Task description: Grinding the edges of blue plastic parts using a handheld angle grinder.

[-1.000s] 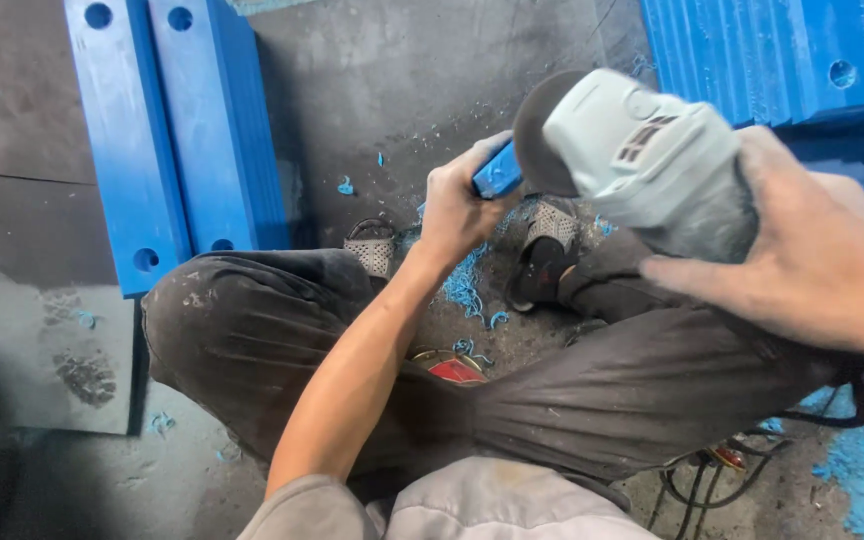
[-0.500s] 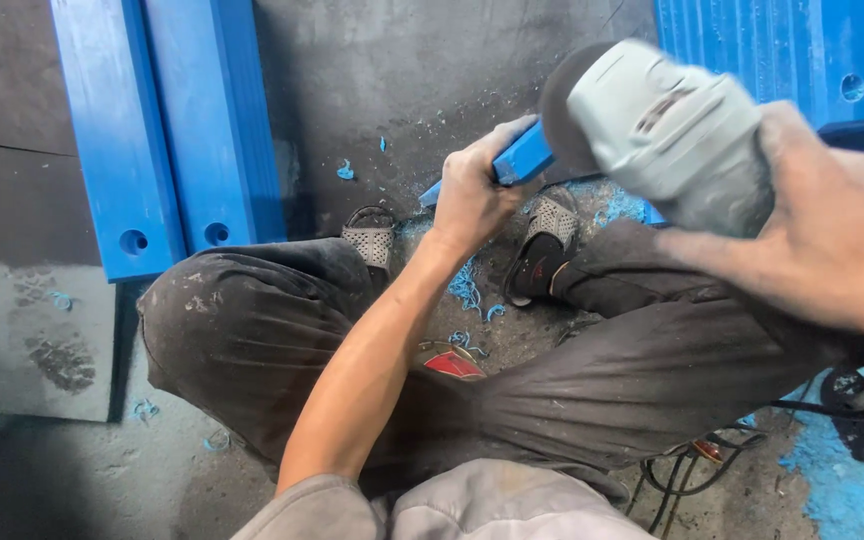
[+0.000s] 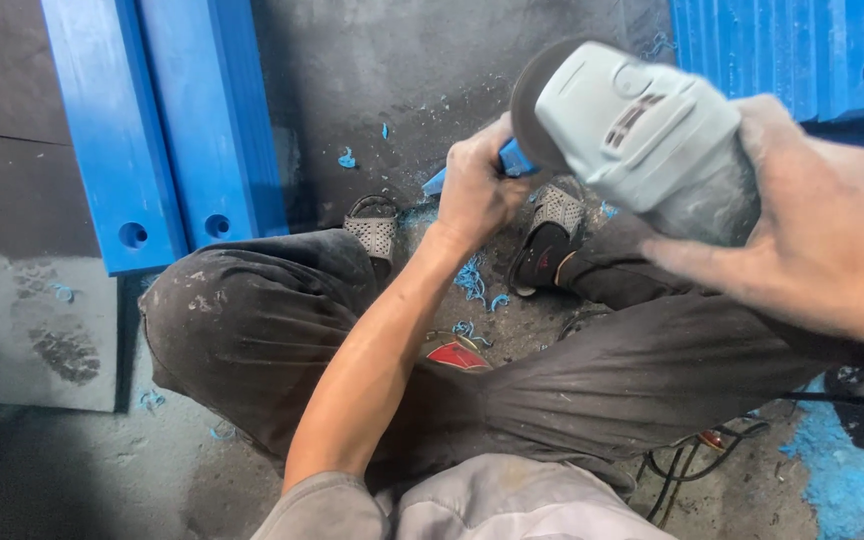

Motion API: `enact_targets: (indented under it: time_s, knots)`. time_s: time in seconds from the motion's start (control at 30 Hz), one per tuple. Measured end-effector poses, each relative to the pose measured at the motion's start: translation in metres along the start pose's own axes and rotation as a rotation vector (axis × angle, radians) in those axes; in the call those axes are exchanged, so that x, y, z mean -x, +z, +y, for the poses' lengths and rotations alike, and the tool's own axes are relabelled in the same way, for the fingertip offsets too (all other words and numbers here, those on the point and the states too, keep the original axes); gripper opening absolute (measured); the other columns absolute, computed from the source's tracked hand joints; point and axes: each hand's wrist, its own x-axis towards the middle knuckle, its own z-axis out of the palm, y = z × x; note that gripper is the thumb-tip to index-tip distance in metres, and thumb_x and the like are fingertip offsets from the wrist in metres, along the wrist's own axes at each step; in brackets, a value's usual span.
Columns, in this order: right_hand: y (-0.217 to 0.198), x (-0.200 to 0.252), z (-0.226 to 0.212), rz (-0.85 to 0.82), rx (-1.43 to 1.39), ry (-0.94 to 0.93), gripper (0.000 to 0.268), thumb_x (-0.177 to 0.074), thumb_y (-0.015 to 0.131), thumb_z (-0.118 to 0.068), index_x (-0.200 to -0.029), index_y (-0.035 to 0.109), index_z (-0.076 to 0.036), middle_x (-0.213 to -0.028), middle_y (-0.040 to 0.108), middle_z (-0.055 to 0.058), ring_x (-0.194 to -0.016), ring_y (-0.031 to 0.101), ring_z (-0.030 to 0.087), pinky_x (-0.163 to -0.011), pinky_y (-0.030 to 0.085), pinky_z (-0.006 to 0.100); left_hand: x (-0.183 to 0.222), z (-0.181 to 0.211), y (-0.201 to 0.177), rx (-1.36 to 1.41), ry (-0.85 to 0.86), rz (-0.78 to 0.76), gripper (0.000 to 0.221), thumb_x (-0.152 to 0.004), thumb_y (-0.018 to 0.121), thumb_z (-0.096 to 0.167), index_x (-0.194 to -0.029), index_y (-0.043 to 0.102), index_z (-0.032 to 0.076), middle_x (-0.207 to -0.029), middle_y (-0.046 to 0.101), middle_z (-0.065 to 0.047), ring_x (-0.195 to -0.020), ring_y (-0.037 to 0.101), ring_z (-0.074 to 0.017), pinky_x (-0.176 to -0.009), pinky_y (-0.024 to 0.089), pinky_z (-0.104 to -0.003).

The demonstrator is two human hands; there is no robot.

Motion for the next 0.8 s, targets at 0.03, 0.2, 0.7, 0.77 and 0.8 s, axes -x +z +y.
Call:
enact_targets:
  time_s: [0.03,0.2,0.7,0.77,0.8]
  knots:
    - [0.001,0.000,0.000,0.000,0.001,-0.002,0.094,-0.067,0.089,-0.049,-0.135,0.050,0.002,-0.102,0.072,0.024,-0.087,0.075,0.038,-0.078,0.059,0.045,-0.001,0.004,-0.002,-0.001,0.000,0.002,0.039,-0.089,0.086,0.014,-0.122,0.066,0.012,-0.110,0.079,-0.010,-0.103,0.080,-0.0232,-0.093,0.063,-0.035]
    - [-0.010,0.002,-0.015,0.018,0.017,0.016,0.087,-0.069,0.088,-0.048,-0.133,0.052,-0.001,-0.097,0.073,0.022,-0.089,0.074,0.038,-0.076,0.058,0.046,0.001,0.004,0.000,0.029,-0.021,0.005,0.037,-0.082,0.084,0.007,-0.115,0.068,0.009,-0.106,0.077,-0.014,-0.101,0.080,-0.0271,-0.088,0.062,-0.036]
    - [-0.008,0.001,-0.012,0.047,0.003,0.054,0.085,-0.070,0.089,-0.045,-0.129,0.051,0.002,-0.098,0.072,0.024,-0.087,0.073,0.039,-0.076,0.057,0.046,-0.003,0.014,-0.003,-0.006,0.001,0.023,0.045,-0.082,0.081,0.009,-0.124,0.066,0.008,-0.114,0.077,-0.013,-0.104,0.078,-0.0237,-0.092,0.062,-0.036]
    - [-0.006,0.004,-0.011,0.028,0.007,0.034,0.087,-0.069,0.089,-0.045,-0.132,0.052,0.001,-0.098,0.073,0.023,-0.088,0.073,0.038,-0.076,0.058,0.046,-0.001,0.005,-0.003,-0.007,0.017,0.022,0.042,-0.085,0.078,0.008,-0.125,0.066,0.009,-0.114,0.078,-0.012,-0.106,0.080,-0.0234,-0.095,0.063,-0.036]
    - [-0.005,0.005,-0.010,0.011,0.012,0.013,0.089,-0.067,0.089,-0.045,-0.135,0.052,-0.001,-0.097,0.074,0.022,-0.088,0.074,0.037,-0.076,0.058,0.045,0.001,0.000,-0.003,-0.008,0.035,0.022,0.039,-0.088,0.076,0.006,-0.126,0.067,0.011,-0.114,0.079,-0.011,-0.109,0.081,-0.0232,-0.098,0.064,-0.036]
